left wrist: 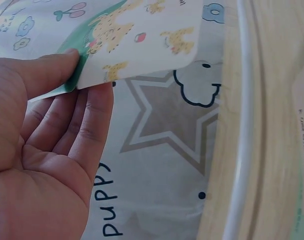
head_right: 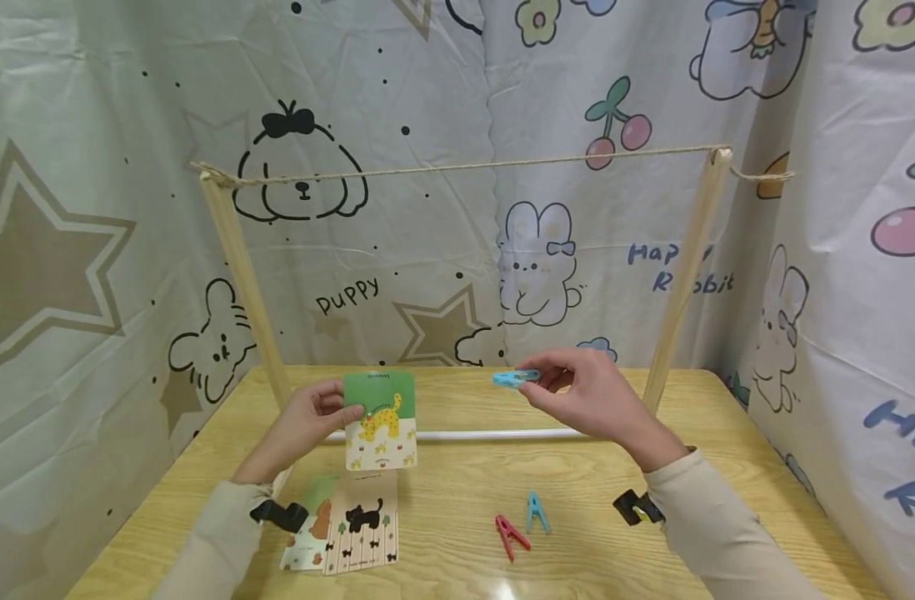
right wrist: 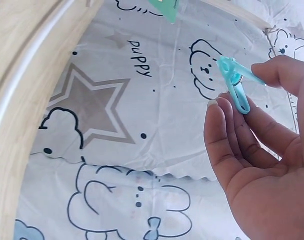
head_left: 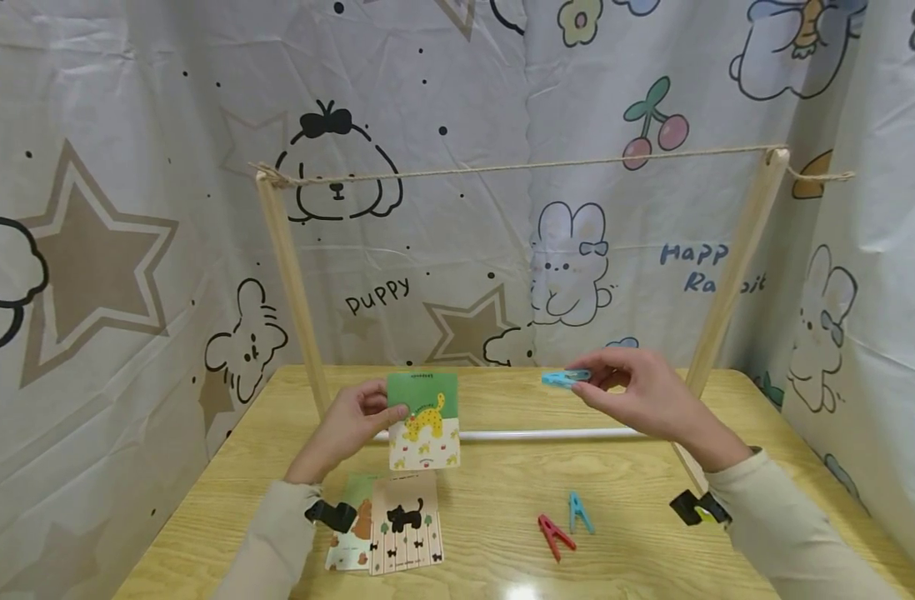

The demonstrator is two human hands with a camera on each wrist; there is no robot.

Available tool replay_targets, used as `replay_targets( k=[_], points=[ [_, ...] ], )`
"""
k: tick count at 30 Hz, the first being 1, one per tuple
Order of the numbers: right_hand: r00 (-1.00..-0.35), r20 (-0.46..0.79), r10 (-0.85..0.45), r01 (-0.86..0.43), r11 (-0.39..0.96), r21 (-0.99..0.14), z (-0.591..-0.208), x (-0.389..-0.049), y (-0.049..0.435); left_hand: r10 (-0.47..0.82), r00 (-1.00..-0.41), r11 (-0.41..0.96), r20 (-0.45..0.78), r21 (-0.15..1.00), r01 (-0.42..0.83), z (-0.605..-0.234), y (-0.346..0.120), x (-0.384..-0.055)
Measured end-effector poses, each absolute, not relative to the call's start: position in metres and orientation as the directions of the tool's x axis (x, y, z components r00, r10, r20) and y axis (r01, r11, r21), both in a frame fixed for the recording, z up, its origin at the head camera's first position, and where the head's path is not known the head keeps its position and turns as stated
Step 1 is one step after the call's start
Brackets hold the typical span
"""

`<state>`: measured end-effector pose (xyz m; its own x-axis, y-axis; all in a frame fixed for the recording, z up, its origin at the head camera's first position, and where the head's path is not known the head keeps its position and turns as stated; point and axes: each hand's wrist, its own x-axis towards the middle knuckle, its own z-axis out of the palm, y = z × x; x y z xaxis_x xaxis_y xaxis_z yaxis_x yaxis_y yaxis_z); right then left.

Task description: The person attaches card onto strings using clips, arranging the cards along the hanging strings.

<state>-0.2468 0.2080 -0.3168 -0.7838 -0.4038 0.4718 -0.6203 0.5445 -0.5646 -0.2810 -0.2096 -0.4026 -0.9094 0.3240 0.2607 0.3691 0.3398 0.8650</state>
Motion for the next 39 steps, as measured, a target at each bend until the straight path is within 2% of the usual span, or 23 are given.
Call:
replay_targets(
  k=[12,26,31,39],
  points=[
    [-0.747,0.533,-0.398,-0.663,0.506,-0.551,-0.279,-0.257,0.186,0.231,-0.904,0.353,0.36,0.834,0.423,-0.383,-0.21,-0.288],
    [-0.716,0.574,-0.397,-0.698,0.401,-0.594,-0.251,-0.27,0.166,0.067,-0.876,0.23,0.478,0.847,0.479,-0.356,-0.204,-0.293],
    [-0.72,0.57,-0.395,-0.694,0.388,-0.607,-0.243,-0.274,0.162,-0.005,-0.874,0.199,0.485,0.857,0.475,-0.345,-0.203,-0.294],
    [-0.713,0.587,-0.383,-0.7,0.356,-0.619,-0.23,-0.279,0.153,-0.037,-0.873,0.183,0.486,0.863,0.472,-0.332,-0.203,-0.298]
  ],
)
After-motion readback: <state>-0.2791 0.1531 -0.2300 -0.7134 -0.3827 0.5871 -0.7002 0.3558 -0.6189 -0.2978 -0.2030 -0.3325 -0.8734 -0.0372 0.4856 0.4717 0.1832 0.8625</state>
